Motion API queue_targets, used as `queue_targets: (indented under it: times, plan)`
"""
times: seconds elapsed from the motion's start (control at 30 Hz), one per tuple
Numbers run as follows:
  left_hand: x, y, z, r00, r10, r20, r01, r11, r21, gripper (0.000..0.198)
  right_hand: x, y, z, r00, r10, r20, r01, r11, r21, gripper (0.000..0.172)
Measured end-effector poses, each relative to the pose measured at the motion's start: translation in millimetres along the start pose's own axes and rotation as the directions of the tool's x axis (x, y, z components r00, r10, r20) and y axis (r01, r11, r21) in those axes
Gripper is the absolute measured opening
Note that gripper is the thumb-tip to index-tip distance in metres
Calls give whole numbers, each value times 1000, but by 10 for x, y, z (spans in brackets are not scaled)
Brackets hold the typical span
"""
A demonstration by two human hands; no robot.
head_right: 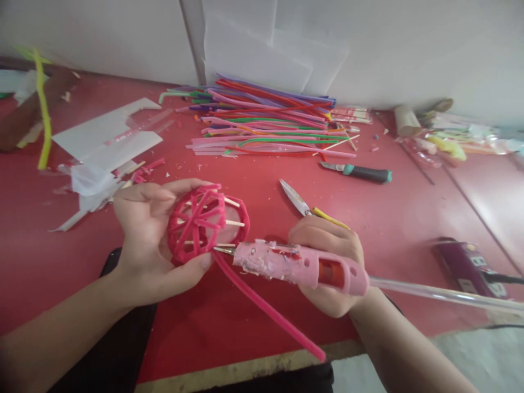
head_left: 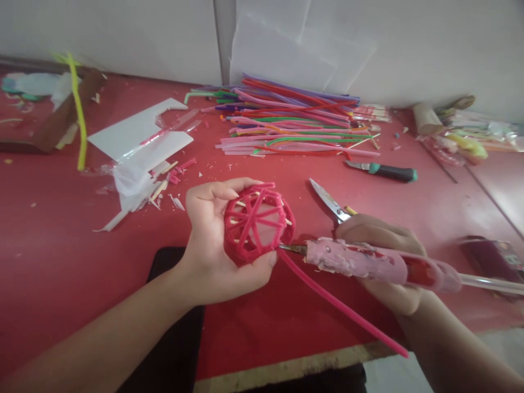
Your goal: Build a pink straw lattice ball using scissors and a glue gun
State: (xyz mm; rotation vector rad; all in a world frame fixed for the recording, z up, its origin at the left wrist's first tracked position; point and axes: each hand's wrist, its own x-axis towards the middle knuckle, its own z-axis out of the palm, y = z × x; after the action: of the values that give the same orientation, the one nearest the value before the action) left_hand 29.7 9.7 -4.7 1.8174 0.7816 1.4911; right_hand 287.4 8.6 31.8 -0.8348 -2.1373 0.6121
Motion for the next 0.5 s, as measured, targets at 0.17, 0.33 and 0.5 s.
queue_targets:
  times: [0.17,0.33,0.5]
  plan:
    - [4,26,7,1000,-16,7,16,1000,14,72,-11,8,8,1000,19,-8,-19,1000,13,9]
    - [1,32,2,1000,-7,-3,7,999,33,71,-16,15,18,1000,3,-13,-3,1000,9,10]
    - [1,53,-2,1000,-12,12,12,1000,24,70,-1,14,5,1000,-9,1,9,1000,-12,7]
